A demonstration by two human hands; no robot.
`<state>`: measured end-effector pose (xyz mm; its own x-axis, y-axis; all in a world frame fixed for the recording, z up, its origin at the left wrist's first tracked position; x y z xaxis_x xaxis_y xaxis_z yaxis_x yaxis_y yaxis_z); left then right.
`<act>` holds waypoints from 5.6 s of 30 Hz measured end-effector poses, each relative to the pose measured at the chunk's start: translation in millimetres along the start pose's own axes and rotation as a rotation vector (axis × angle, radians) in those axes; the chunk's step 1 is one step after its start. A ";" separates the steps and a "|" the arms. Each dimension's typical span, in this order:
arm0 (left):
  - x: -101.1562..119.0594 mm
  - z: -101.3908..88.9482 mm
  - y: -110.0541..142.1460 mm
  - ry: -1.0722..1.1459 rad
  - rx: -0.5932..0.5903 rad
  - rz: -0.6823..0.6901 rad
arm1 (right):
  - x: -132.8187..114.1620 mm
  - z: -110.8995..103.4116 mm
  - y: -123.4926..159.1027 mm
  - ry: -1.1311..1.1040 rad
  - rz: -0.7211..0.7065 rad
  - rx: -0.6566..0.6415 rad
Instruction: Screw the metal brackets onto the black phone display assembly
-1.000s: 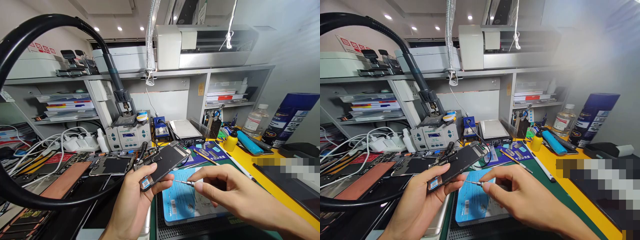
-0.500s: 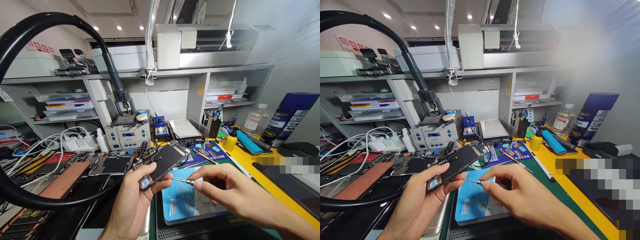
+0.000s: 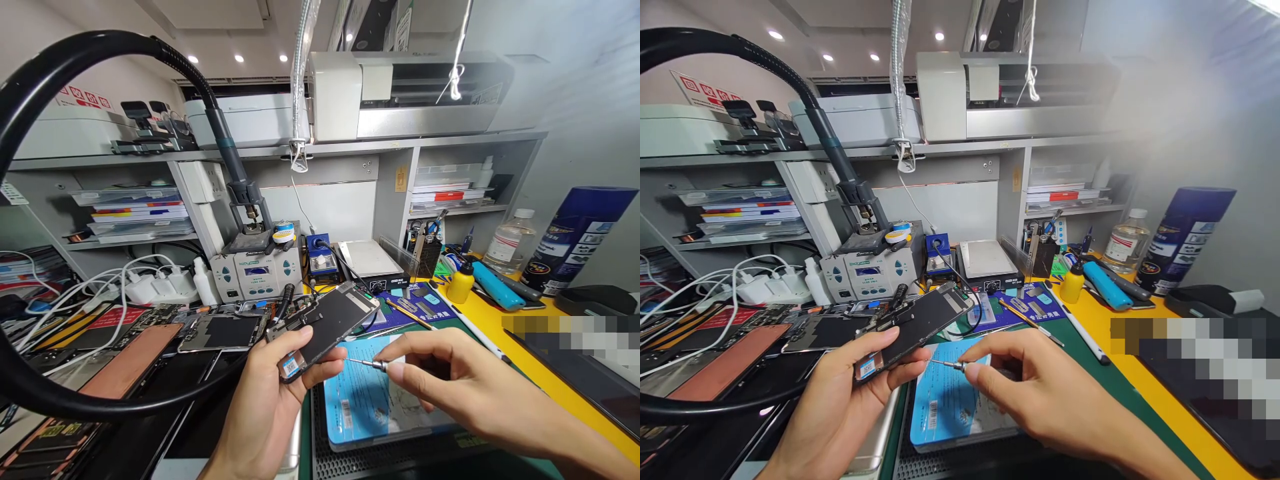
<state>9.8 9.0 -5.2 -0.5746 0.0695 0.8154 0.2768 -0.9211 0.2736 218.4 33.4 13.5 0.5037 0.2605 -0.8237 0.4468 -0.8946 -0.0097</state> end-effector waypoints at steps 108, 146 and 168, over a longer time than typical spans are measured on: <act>0.2 9.4 2.7 0.010 0.011 -0.120 | 0.5 -3.5 -4.5 -0.183 -0.033 0.143; -1.6 17.3 22.0 -0.228 -0.031 0.017 | -4.7 -1.4 7.9 0.105 -0.277 0.321; -0.9 11.2 11.9 -0.259 -0.012 -0.239 | -4.7 6.1 7.9 0.111 -0.477 0.482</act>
<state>22.2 2.3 3.1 -0.4072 0.3769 0.8319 0.1481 -0.8716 0.4674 215.0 23.0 13.8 0.4177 0.6784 -0.6044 0.2723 -0.7281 -0.6291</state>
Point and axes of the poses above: each hand's wrist, its own y-axis away from the middle knuckle, its own z-axis out of the palm, x = y × z, the point moved 3 cm from there along -y, towards the middle knuckle, and after that the axes turned 3 degrees about x, right-handed, at the moved point
